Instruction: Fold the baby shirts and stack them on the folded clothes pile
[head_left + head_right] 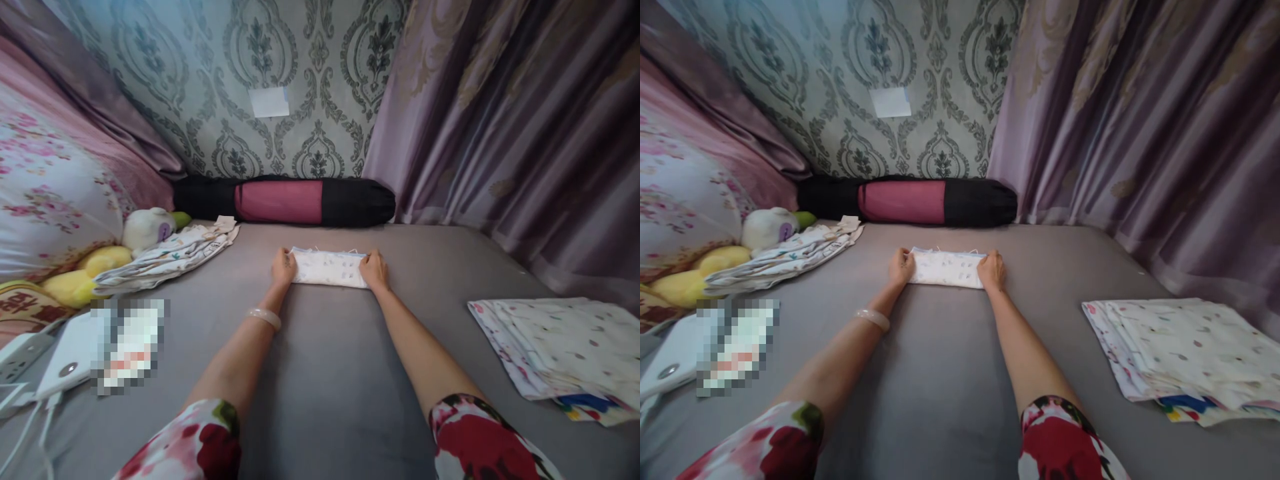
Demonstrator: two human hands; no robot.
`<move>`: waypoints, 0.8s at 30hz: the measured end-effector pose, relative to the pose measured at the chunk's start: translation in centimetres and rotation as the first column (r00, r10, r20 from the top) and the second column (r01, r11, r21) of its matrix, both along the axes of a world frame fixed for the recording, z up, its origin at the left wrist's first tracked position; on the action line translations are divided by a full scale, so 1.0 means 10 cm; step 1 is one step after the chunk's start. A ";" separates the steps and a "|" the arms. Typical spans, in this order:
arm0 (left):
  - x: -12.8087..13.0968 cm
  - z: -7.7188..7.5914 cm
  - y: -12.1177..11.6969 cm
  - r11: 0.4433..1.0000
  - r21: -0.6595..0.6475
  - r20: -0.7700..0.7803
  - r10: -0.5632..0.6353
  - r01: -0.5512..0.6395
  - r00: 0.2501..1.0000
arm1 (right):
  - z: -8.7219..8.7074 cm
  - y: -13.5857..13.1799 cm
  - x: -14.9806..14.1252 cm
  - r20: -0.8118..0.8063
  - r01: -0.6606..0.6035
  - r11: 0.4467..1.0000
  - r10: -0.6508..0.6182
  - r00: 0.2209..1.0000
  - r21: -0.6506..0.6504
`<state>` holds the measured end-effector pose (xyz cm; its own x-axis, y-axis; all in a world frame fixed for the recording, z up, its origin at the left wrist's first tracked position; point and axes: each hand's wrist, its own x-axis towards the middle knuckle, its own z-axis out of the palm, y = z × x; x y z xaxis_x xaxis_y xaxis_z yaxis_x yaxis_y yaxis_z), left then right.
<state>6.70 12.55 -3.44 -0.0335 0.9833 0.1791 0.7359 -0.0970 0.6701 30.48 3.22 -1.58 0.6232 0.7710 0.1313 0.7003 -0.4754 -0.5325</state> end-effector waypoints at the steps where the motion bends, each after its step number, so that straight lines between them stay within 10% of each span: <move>1: 0.01 0.03 0.00 1.000 -0.027 -0.018 0.015 -0.016 1.000 | 0.01 0.00 -0.01 0.003 0.005 1.000 -0.005 1.000 -0.013; 10: 0.04 0.27 0.00 0.978 -0.193 -0.135 0.057 -0.082 0.989 | 0.08 -0.02 -0.02 0.051 -0.012 0.994 0.018 0.999 -0.104; 14: 0.00 0.23 -0.02 0.996 -0.061 -0.138 0.049 -0.058 0.989 | 0.18 -0.05 -0.08 0.126 -0.027 0.993 0.042 0.991 -0.114; 18: 0.08 0.20 -0.17 0.943 0.232 -0.267 -0.174 0.239 0.948 | 0.29 -0.07 -0.41 0.301 -0.217 0.974 0.226 0.926 -0.064; 24: 0.31 0.19 -0.41 0.829 0.070 -0.468 -0.463 0.554 0.753 | 0.22 -0.03 -0.84 0.224 -0.585 0.798 0.603 0.766 -0.147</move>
